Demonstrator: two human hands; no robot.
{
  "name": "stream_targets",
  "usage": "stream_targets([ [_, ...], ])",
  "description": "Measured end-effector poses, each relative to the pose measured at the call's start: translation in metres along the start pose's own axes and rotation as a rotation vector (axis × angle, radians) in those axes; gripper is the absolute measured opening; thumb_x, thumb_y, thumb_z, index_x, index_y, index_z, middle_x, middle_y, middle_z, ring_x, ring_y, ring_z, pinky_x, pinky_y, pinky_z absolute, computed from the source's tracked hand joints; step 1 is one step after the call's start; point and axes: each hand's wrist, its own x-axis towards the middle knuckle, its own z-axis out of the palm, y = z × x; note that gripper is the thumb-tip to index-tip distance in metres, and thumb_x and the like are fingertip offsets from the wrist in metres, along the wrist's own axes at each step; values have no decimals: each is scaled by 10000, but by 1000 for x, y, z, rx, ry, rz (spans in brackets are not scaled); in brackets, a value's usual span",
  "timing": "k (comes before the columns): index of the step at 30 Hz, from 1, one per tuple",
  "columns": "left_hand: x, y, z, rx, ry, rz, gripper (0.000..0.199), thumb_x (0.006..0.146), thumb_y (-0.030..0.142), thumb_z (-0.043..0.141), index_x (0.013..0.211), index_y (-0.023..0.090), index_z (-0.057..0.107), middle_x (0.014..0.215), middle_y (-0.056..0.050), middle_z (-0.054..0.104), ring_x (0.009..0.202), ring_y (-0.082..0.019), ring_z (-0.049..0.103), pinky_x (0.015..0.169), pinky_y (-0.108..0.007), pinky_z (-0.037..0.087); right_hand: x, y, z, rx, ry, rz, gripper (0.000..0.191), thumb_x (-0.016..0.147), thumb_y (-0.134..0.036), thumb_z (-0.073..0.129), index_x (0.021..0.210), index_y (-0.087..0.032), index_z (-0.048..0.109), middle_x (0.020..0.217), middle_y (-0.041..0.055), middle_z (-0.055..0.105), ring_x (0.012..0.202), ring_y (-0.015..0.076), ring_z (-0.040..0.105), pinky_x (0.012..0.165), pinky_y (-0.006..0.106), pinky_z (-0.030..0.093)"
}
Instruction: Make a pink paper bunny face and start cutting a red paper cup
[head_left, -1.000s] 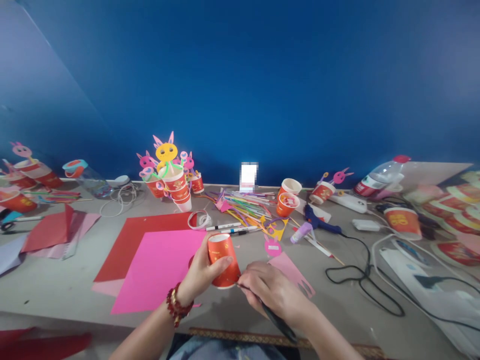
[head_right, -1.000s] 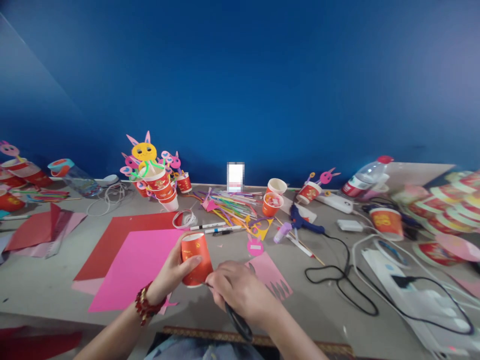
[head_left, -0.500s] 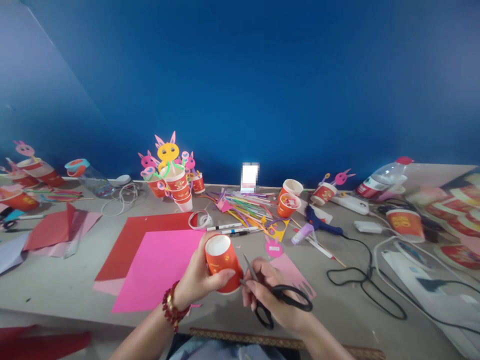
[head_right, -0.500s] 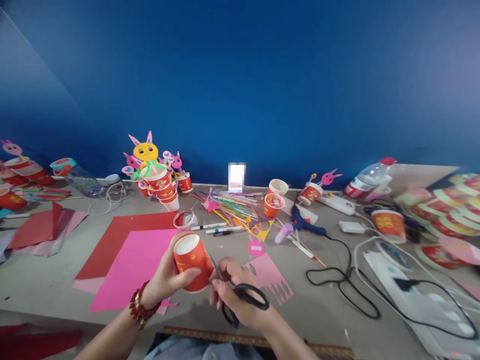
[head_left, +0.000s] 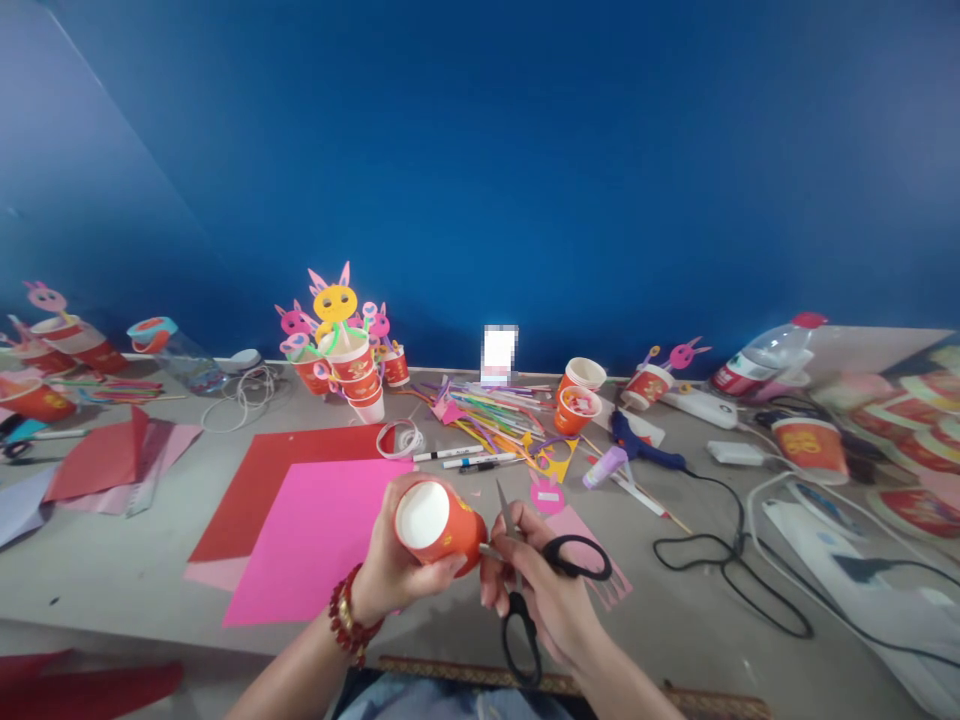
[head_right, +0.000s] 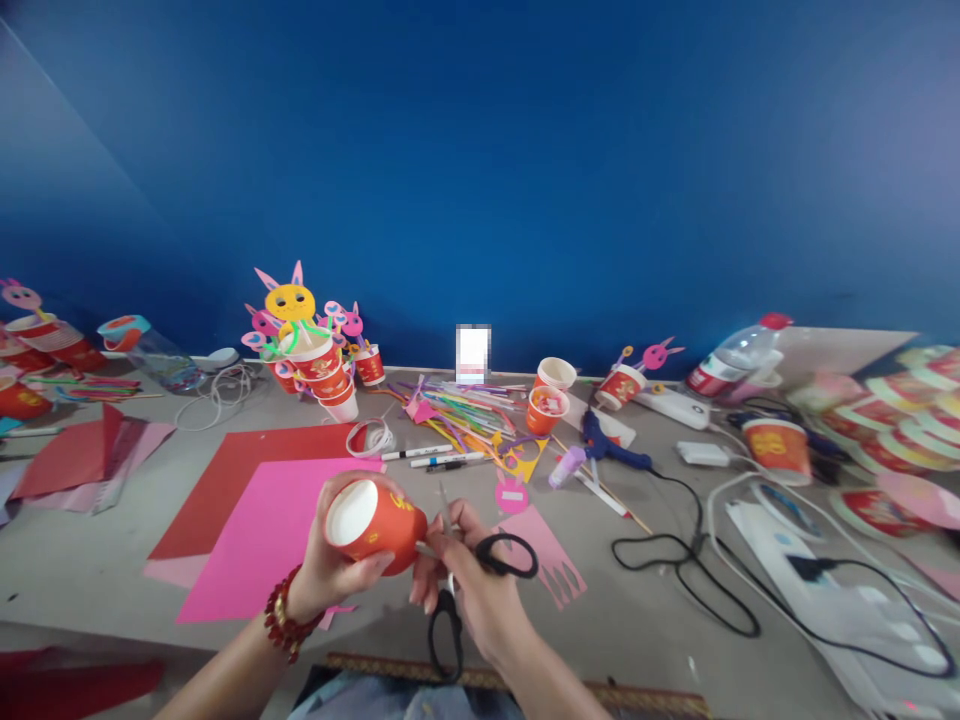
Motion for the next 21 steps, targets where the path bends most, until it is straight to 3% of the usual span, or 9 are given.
stream_targets([
  [6,0,2,11,-132,113,108,583,735,293,759,1215,264,428,1054,-75,627,932,-255,646,816,-418,539,-3,-6,9,39,48,19,235,868,-364,616,778,-198,476,504,16,652,388,99,509,423,179,390],
  [11,-7,-9,16,-307,221,-149,467,840,448,635,1224,248,462,1007,-84,666,929,-270,670,796,-421,557,-12,-7,4,-27,71,-118,195,872,-337,610,800,-203,489,527,18,673,411,113,536,432,191,399],
  [14,-11,-17,17,-326,245,-232,509,825,562,599,1203,235,506,986,-91,675,927,-281,674,764,-409,570,-16,-6,2,-47,95,-149,195,876,-341,611,800,-206,493,525,14,674,399,111,528,426,193,395],
  [17,-14,-20,16,-325,258,-195,513,813,529,635,1213,240,496,996,-90,674,943,-283,671,786,-426,568,-16,-6,3,-23,114,-152,190,873,-336,614,801,-204,496,520,11,672,393,107,521,426,191,397],
  [21,-14,-18,14,-246,271,-13,612,753,390,751,1253,260,423,1062,-93,655,989,-289,657,859,-469,544,-13,-6,9,37,109,-122,198,870,-330,620,794,-201,491,519,14,671,389,104,517,430,190,405],
])
